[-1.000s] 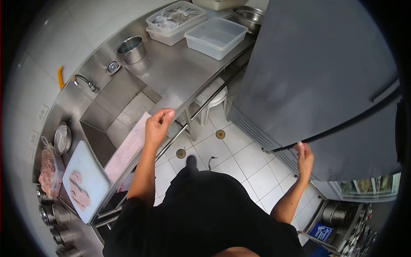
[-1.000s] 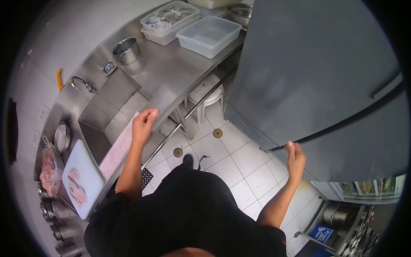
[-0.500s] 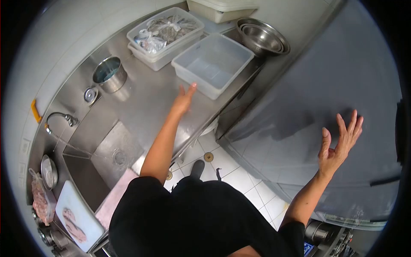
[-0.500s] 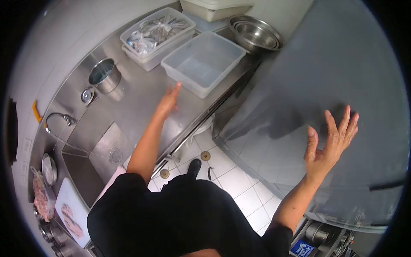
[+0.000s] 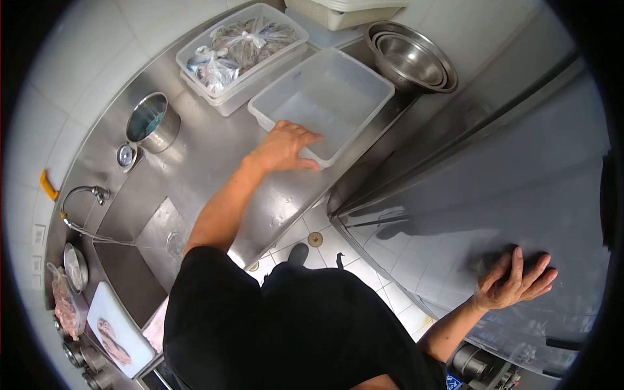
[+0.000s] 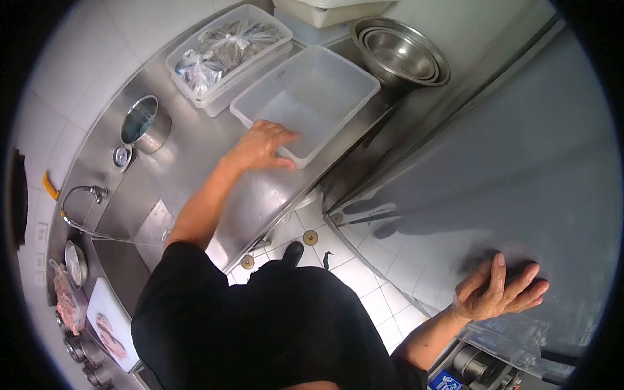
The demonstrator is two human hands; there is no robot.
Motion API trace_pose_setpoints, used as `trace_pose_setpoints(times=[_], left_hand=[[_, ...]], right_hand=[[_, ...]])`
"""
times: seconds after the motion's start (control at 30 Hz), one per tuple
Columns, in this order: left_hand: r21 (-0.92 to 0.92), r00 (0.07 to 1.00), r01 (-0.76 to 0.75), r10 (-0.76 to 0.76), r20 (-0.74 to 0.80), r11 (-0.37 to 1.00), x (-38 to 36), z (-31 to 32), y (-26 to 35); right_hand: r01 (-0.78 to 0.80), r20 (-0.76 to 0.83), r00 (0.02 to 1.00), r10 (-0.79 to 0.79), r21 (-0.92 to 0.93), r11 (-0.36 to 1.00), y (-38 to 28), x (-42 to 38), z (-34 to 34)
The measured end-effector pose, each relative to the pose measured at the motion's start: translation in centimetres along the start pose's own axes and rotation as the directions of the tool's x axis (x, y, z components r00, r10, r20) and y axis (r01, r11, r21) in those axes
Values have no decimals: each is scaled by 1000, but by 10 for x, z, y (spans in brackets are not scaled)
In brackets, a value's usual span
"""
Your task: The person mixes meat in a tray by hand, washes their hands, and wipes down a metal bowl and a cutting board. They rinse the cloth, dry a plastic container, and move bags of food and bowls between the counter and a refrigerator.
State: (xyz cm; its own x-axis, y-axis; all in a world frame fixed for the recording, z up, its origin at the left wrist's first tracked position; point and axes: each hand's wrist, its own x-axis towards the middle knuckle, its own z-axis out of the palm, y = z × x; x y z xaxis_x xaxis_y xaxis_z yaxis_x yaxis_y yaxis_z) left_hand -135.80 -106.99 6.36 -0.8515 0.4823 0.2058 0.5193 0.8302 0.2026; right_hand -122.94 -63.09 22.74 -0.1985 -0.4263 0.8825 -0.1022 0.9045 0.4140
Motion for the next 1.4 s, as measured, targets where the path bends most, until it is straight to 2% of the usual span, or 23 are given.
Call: trace_pose_setpoints(times=[0.13, 0.23, 0.33, 0.53, 0.63, 0.73, 0.77, 0.8, 0.83, 0.87, 0.97, 1.03, 1.1, 1.2, 1.23, 1.33, 1.4], left_hand=[[52, 997, -45, 42, 66, 998, -10, 2, -9], [56, 996, -89, 88, 20, 994, -38, 4, 6], [60, 999, 40, -41, 26, 997, -84, -9, 38], [52, 950, 290, -281, -134, 956, -197, -45, 131], [3, 885, 403, -388, -257, 915, -248, -60, 171], [-255, 639, 585, -631, -440, 770, -290, -78, 203], [-509, 490, 526, -732, -473, 681, -301, -87, 207], [-723, 338, 399, -823, -456, 564, -312, -98, 207], [-769, 207, 308, -828, -520, 560, -324, -108, 204], [-797, 63, 208, -821, -567, 566, -338, -119, 198], [-742, -209, -168, -760, -616, 648, -397, -125, 172], [-650, -342, -424, -776, -530, 631, -426, -120, 173], [-528, -419, -614, -810, -411, 586, -454, -107, 169], [-401, -470, -731, -834, -290, 552, -489, -83, 183], [-417, -498, -711, -824, -269, 566, -495, -75, 193], [-320, -486, -778, -840, -241, 541, -508, -62, 215], [-340, -472, -765, -835, -283, 547, -507, -53, 230]], right_hand=[[8, -19, 1000, -7, 8, 1000, 1, 0, 1], [-2, -20, 1000, 2, 24, 1000, -2, 1, -2], [-5, -53, 999, 12, 124, 992, -2, 2, -2], [50, -94, 995, -16, 371, 927, 2, 0, -10], [84, -65, 996, -62, 435, 896, 12, -5, -17], [125, -82, 992, -96, 552, 824, 15, -11, -18], [135, -79, 991, -110, 560, 818, 15, -11, -22], [118, -47, 993, -111, 577, 808, 16, -16, -25], [106, -22, 993, -115, 592, 799, 17, -22, -26], [98, -4, 993, -120, 608, 788, 15, -26, -27], [93, 32, 988, -150, 652, 753, 14, -36, -38], [73, 76, 982, -170, 682, 728, 18, -41, -42], [53, 115, 974, -196, 722, 690, 22, -46, -45], [55, 120, 973, -196, 707, 705, 19, -52, -46], [52, 124, 973, -192, 698, 715, 18, -53, -45], [49, 92, 984, -155, 691, 721, 11, -55, -42], [37, 98, 984, -148, 702, 711, 7, -55, -42]])
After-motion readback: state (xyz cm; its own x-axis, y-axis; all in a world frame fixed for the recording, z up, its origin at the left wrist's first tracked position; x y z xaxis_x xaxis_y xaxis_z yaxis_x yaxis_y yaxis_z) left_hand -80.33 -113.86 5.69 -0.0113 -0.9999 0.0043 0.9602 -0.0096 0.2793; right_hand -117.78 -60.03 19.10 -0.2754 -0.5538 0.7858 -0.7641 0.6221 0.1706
